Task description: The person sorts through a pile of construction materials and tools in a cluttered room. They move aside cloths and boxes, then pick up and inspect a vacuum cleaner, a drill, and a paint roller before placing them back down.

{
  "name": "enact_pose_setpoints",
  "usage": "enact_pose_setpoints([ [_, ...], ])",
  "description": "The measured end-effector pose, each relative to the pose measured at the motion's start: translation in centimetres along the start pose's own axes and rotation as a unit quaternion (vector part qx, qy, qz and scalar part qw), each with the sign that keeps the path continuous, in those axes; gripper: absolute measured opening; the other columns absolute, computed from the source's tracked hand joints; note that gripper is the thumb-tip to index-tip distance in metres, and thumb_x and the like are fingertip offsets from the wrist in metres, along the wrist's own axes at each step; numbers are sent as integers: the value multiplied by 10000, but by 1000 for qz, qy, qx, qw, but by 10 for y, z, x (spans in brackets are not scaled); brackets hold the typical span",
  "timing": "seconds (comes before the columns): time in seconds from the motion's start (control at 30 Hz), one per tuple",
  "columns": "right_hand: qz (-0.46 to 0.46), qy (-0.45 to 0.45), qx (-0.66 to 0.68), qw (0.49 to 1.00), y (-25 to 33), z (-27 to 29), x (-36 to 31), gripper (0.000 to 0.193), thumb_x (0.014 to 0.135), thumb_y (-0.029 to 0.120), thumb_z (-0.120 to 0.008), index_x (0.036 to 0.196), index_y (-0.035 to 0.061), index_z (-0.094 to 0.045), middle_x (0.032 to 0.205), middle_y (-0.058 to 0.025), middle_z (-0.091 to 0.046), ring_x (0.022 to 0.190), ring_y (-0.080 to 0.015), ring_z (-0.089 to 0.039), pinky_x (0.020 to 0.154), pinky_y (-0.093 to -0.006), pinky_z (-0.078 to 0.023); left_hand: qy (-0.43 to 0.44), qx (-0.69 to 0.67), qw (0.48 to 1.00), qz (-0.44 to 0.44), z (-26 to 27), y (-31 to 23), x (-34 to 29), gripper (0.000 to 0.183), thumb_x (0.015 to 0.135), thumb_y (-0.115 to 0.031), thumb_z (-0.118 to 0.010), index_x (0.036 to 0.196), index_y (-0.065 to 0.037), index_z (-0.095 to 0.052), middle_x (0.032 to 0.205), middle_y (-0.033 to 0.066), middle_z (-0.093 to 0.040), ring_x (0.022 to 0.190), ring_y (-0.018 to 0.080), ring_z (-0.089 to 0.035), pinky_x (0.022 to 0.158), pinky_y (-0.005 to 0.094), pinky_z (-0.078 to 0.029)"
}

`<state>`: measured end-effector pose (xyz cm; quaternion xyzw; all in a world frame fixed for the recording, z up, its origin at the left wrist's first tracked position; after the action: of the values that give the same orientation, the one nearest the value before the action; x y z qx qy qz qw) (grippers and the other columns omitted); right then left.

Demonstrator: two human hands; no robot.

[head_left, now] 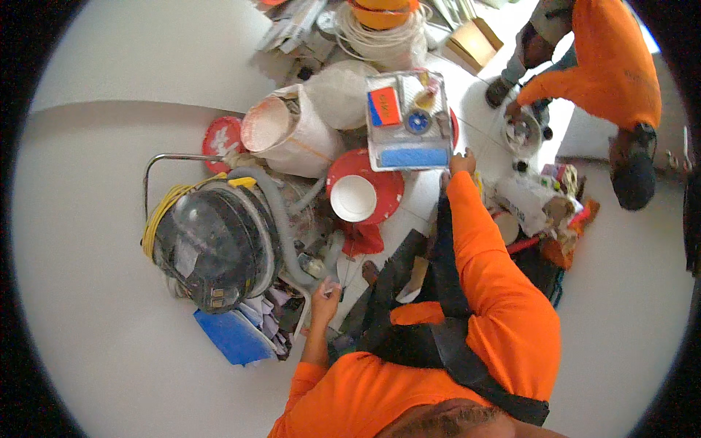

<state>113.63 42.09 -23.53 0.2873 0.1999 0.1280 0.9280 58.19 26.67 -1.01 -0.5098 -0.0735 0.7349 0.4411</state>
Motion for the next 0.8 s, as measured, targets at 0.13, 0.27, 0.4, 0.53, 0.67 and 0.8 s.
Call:
enact_pose_setpoints([
  [0.13, 27, 28, -71, 997, -64, 47, -56, 419, 784, 177, -639, 1184, 53, -646, 1072, -253, -657, 1025, -405, -626, 899, -433, -491, -1, -56, 998, 31, 0, -19, -18, 543, 886, -238, -705, 1320, 36, -528, 999, 80, -684, 766, 123, -597, 699, 276, -494],
  [0.27, -149, 78, -115, 979, -184, 106, -105, 414, 767, 184, -680, 1165, 71, -659, 1104, -212, -663, 1023, -372, -635, 889, -446, -498, 30, 44, 998, 19, 5, 7, -2, 536, 890, -216, -695, 1327, 38, -519, 1033, 92, -685, 841, 142, -621, 740, 286, -500],
  [0.4, -214, 146, -273, 926, -266, 172, -135, 355, 796, 191, -686, 1124, 59, -669, 1140, -156, -672, 1086, -333, -636, 902, -423, -516, 69, 117, 991, 17, 14, -22, 7, 528, 891, -205, -691, 1325, 42, -521, 1066, 107, -681, 890, 152, -630, 771, 288, -502],
  [0.53, -256, 150, -255, 920, -293, 215, -152, 403, 787, 236, -667, 1162, 88, -674, 1219, -151, -641, 1130, -336, -613, 951, -418, -492, 57, 249, 957, -139, 24, -39, 27, 585, 895, -197, -688, 1365, 65, -459, 1061, 115, -680, 915, 160, -635, 817, 275, -493],
  [0.67, -279, 141, -226, 923, -310, 230, -168, 429, 783, 231, -641, 1198, 123, -669, 1256, -147, -627, 1155, -326, -601, 983, -407, -477, 127, 130, 978, -97, 25, -37, 52, 603, 887, -202, -692, 1363, 81, -452, 1082, 130, -669, 952, 173, -637, 836, 270, -489],
  [0.8, -279, 158, -242, 916, -248, 254, -203, 414, 791, 250, -634, 1168, 86, -680, 1205, -177, -647, 1138, -340, -609, 969, -409, -487, 93, 107, 990, -24, 21, -57, 63, 580, 872, -209, -698, 1349, 52, -495, 1103, 147, -662, 986, 197, -635, 842, 292, -493],
])
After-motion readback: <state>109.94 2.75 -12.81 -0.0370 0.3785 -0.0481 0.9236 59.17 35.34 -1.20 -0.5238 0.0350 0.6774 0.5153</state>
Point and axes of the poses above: each hand's wrist, its own x-axis towards the middle knuckle, its own z-axis out of the back of the hand, y = z × x, the point moved 4 cm from there along x, towards the middle knuckle
